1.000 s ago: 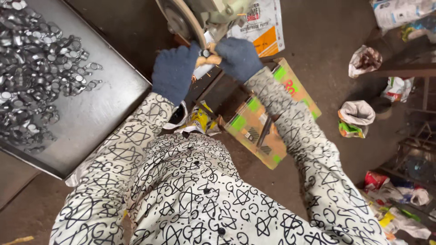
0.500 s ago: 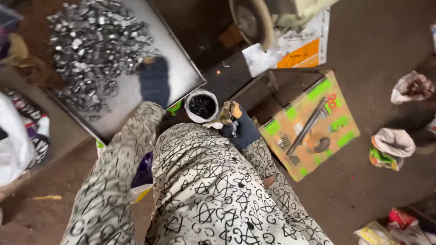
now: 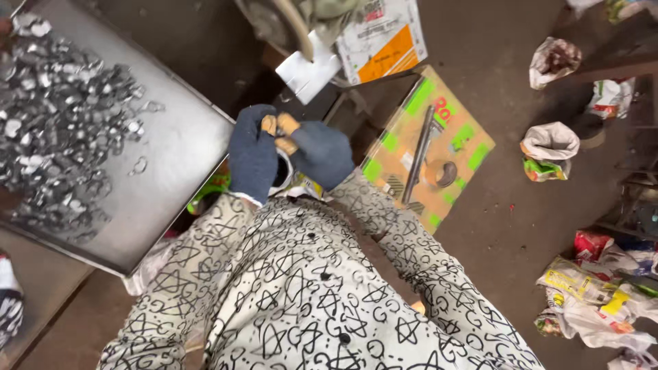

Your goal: The person picks small metal parts one at a time from a tray, holds each against a spinning bench grinder to grind its edge with sparks flying, then places the ground part into a growing pile on the tray, repeating the cycle throughout the episode.

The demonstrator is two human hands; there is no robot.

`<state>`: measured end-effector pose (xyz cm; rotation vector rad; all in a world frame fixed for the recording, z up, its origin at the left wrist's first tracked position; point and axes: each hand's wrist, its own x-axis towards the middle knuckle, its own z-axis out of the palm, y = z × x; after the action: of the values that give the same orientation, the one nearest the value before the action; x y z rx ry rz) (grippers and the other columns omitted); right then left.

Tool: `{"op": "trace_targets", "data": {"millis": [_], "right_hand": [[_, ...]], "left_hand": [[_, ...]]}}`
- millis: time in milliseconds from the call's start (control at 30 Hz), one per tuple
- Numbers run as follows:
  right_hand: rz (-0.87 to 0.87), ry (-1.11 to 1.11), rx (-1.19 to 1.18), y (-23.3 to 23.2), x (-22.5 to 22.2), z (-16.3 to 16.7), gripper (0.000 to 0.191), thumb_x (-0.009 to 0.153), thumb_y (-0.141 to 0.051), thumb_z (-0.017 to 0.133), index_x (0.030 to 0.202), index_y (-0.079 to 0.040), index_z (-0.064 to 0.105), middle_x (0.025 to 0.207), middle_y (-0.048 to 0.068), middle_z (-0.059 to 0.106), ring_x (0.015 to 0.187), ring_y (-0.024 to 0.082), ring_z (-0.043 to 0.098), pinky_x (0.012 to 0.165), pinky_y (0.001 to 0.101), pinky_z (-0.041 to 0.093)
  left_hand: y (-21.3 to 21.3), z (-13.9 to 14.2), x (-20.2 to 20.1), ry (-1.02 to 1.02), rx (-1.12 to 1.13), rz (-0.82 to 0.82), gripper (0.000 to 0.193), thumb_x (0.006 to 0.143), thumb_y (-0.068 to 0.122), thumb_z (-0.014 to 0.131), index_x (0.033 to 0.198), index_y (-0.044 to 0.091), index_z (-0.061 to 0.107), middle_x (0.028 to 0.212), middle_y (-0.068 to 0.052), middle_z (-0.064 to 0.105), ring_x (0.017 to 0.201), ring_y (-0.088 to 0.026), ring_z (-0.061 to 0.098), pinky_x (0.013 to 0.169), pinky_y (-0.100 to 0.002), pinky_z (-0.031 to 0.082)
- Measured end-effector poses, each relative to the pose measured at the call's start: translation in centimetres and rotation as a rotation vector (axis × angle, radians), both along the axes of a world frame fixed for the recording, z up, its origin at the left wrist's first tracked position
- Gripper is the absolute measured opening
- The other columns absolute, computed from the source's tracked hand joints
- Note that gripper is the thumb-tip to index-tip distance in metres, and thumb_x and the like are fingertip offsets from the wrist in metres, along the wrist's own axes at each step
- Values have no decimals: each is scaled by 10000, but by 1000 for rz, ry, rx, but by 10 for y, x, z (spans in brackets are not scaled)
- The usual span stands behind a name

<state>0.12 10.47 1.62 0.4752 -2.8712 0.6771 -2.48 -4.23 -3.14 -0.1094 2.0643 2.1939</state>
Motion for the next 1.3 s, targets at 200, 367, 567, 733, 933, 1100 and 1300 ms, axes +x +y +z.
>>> {"op": "trace_targets", "data": {"millis": [200, 367, 567, 733, 933, 1100, 1300], "right_hand": [[15, 73, -195, 52, -32, 16, 344, 944, -335, 789, 1194, -127, 680, 882, 76, 672, 787, 276, 687, 689, 394, 535], [-97, 70, -6, 72, -69, -3, 314, 956, -367, 777, 1118, -109, 703, 857, 86, 671, 779, 294, 680, 643, 407, 527], [49, 73, -27, 92, -102, -9, 298, 955, -382, 788, 1061, -121, 690, 872, 79, 670, 800, 285, 680, 657, 399, 531], [405, 9, 142, 116, -152, 7, 273, 953, -350, 810, 1048, -115, 709, 849, 86, 635, 816, 308, 660, 676, 427, 519], [200, 80, -149, 102, -119, -7, 284, 997, -309, 763, 1149, -75, 712, 948, 104, 667, 882, 265, 668, 745, 404, 550], [-296, -918, -2114, 47, -4, -40, 294, 1072, -351, 675, 1165, -78, 621, 1028, 54, 691, 802, 148, 596, 702, 286, 501], [-972, -1118, -1886, -10, 46, -86, 366, 988, -421, 609, 1136, -88, 644, 1022, 52, 668, 939, 189, 638, 868, 394, 555]], "left_hand": [[15, 18, -34, 132, -111, -112, 130, 1019, 105, 662, 1135, 49, 678, 1005, -118, 721, 879, -157, 680, 805, -294, 549], [24, 8, -82, 766, -846, -113, 242, 925, 240, 721, 1116, 92, 722, 920, -129, 640, 844, -316, 636, 735, -449, 475], [33, -26, -106, 742, -1223, -244, 139, 943, 238, 689, 1044, 160, 636, 895, -51, 624, 810, -265, 651, 710, -421, 484], [49, -32, -91, 688, -1247, -291, 267, 937, 238, 676, 1171, 126, 614, 788, -35, 612, 719, -245, 667, 617, -424, 480], [32, 1, -86, 684, -943, -308, 219, 983, 201, 676, 1178, 126, 607, 868, -64, 646, 797, -294, 673, 705, -462, 480], [-11, 5, -49, 648, -717, -474, 410, 799, 317, 772, 1091, 45, 680, 871, -164, 684, 809, -376, 674, 709, -494, 480], [-115, -50, -67, 428, -1598, -59, 380, 871, 146, 631, 1244, 110, 698, 1031, -214, 660, 908, -339, 647, 670, -446, 528]]}}
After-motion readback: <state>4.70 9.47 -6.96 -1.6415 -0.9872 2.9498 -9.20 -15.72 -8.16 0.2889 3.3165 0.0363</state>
